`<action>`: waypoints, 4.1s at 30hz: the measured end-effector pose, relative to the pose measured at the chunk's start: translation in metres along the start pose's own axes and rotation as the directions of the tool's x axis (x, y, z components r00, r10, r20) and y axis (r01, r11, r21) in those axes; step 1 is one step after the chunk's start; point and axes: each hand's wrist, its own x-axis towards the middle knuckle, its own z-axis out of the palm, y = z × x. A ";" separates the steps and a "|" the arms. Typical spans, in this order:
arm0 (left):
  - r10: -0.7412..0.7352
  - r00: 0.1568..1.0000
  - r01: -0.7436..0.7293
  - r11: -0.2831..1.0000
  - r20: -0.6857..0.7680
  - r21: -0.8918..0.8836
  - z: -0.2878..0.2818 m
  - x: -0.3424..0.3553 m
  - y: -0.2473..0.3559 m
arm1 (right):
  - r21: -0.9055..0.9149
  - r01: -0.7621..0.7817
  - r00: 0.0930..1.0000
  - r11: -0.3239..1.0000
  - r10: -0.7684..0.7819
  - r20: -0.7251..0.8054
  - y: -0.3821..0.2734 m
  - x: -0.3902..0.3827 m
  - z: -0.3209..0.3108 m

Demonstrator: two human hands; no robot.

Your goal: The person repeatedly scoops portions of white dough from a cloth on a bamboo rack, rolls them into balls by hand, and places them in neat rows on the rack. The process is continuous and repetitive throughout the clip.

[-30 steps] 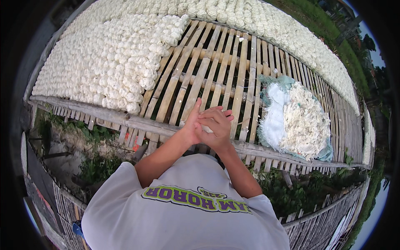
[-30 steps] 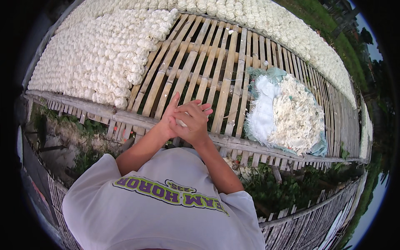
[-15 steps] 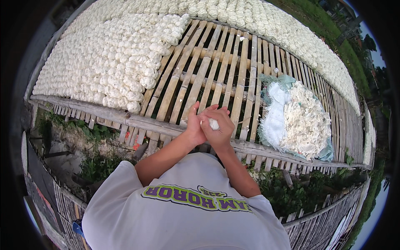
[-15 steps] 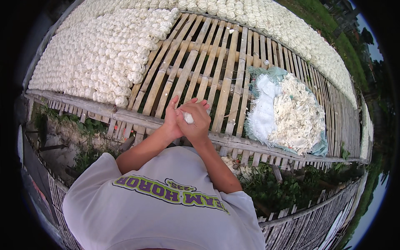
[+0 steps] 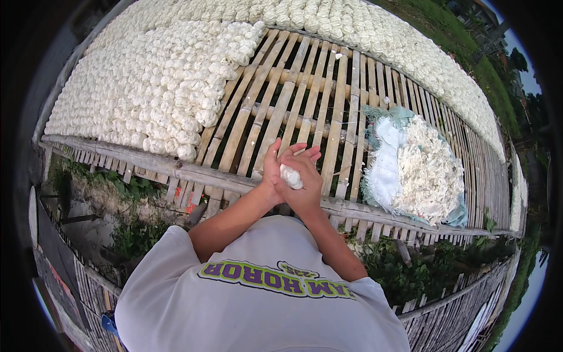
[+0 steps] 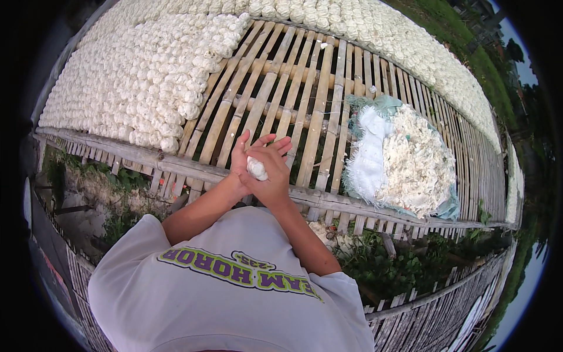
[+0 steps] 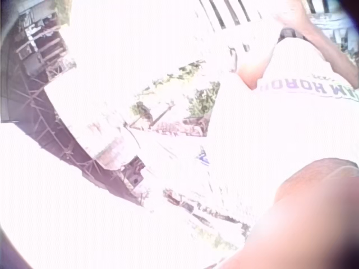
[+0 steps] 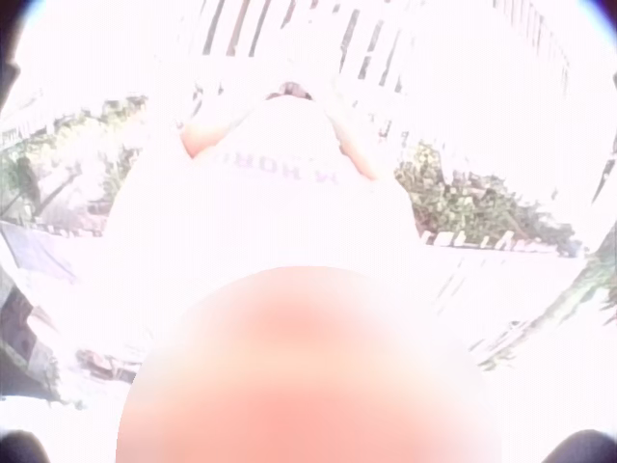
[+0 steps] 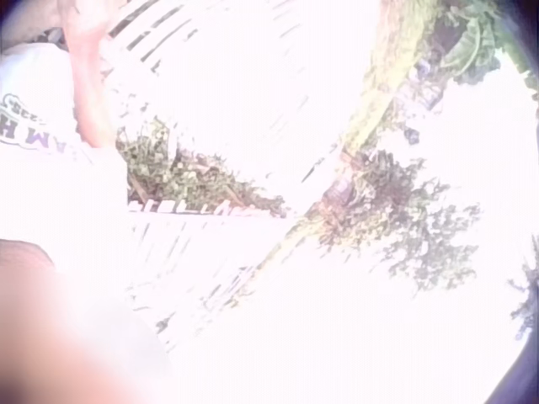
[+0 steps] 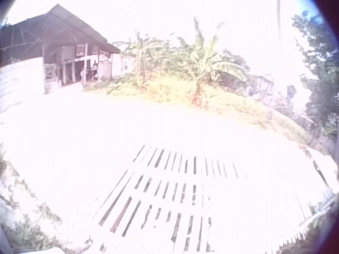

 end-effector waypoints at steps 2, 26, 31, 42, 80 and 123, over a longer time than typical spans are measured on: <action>-0.107 0.994 0.104 0.990 0.030 0.093 0.002 -0.002 0.008 | -0.006 0.078 0.997 0.997 -0.078 -0.006 -0.004 0.001 -0.001; -0.056 0.998 0.052 0.961 0.007 0.273 0.020 -0.012 0.003 | -0.008 0.043 0.998 0.999 -0.044 -0.047 -0.007 -0.002 0.007; -0.058 0.998 0.063 0.974 -0.031 0.217 0.019 -0.014 -0.001 | 0.024 0.027 0.998 0.999 -0.026 -0.066 -0.009 0.003 0.006; -0.090 0.994 0.101 0.968 -0.060 0.229 0.020 -0.016 0.012 | -0.055 0.144 0.990 0.988 -0.144 -0.002 -0.011 0.008 0.006; -0.095 0.995 0.095 0.984 -0.005 0.148 0.003 -0.012 0.008 | -0.007 0.051 0.998 0.999 -0.050 0.044 -0.010 0.007 0.006; 0.619 0.785 0.478 -0.585 -0.020 0.655 -0.167 0.002 0.312 | -0.137 -0.527 0.819 0.839 0.544 0.183 0.064 -0.095 -0.022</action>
